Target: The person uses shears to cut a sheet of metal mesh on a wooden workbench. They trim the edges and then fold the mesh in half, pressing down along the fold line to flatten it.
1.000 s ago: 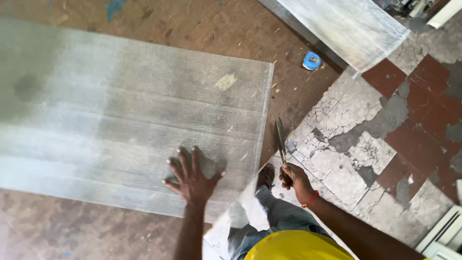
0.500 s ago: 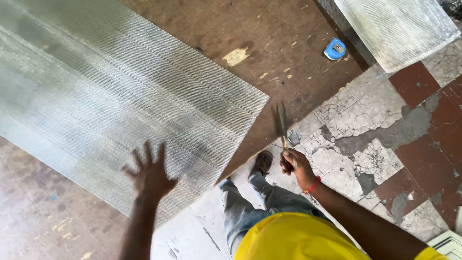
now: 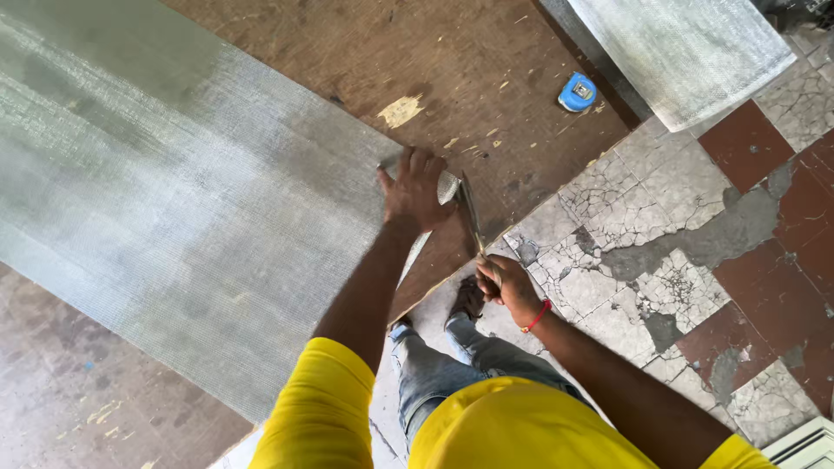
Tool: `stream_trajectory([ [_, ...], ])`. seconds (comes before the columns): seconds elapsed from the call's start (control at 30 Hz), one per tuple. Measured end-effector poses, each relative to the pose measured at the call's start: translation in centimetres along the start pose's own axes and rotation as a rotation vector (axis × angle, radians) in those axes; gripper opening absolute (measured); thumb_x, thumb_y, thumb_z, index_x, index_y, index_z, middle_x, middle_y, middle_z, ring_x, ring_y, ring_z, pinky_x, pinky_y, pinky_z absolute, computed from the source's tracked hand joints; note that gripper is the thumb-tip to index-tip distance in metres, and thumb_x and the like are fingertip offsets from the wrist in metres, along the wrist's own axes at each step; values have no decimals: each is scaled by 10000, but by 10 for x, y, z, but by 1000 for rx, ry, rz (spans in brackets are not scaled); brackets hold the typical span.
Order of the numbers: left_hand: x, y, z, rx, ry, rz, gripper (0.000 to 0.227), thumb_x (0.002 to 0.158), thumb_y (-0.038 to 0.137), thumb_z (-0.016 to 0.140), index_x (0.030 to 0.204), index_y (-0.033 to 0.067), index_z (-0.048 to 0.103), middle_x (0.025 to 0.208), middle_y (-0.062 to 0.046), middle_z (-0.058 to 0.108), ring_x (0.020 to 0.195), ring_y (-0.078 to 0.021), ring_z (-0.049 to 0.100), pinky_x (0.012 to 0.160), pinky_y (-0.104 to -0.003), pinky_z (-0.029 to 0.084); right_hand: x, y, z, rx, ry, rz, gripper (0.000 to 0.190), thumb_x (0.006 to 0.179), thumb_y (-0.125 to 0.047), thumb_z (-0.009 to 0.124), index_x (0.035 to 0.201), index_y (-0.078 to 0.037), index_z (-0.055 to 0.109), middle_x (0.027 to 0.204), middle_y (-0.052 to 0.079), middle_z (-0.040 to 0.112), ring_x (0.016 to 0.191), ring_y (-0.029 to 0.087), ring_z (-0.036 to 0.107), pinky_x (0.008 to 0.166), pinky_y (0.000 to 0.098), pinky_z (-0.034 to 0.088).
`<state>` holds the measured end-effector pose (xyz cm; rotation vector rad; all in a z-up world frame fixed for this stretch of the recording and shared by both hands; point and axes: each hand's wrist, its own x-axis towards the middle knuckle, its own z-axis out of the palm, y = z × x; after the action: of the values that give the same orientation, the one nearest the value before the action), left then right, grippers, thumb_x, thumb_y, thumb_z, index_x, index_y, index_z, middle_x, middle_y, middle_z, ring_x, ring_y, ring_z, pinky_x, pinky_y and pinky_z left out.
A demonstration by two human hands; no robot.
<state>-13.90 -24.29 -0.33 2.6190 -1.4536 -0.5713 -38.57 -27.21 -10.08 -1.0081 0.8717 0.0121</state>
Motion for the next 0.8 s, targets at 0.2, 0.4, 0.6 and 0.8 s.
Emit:
stream_trajectory([
  [0.2,8,-8,5,-23,29,-5,873,622,391,916,1384,199,536,1466,-16,441,1473,-246,297,1096,-789,243,8,-8,12,-32,17,20,411,964,-473,621,787,-105,573,651,-8,564,510,73,497,454,237,413],
  [0.4,8,-8,2,-65,10,-40,822,617,409,902,1348,206,588,1455,6,469,1467,-210,335,1138,-756,229,22,-9,15,-91,22,-33,436,961,-487,632,761,-109,549,642,-9,544,532,78,498,480,252,431],
  [0.6,3,-4,3,-56,15,-53,773,632,400,884,1339,234,618,1446,9,477,1468,-210,334,1143,-760,218,21,-4,18,-30,32,-68,407,949,-472,661,775,-119,557,653,-31,510,575,73,492,513,261,429],
  [0.8,4,-4,0,-57,-2,-68,790,626,398,882,1353,243,613,1466,16,467,1477,-197,325,1162,-750,202,21,-3,25,31,54,-47,392,958,-470,661,801,-122,576,663,-44,519,574,58,497,507,244,422],
])
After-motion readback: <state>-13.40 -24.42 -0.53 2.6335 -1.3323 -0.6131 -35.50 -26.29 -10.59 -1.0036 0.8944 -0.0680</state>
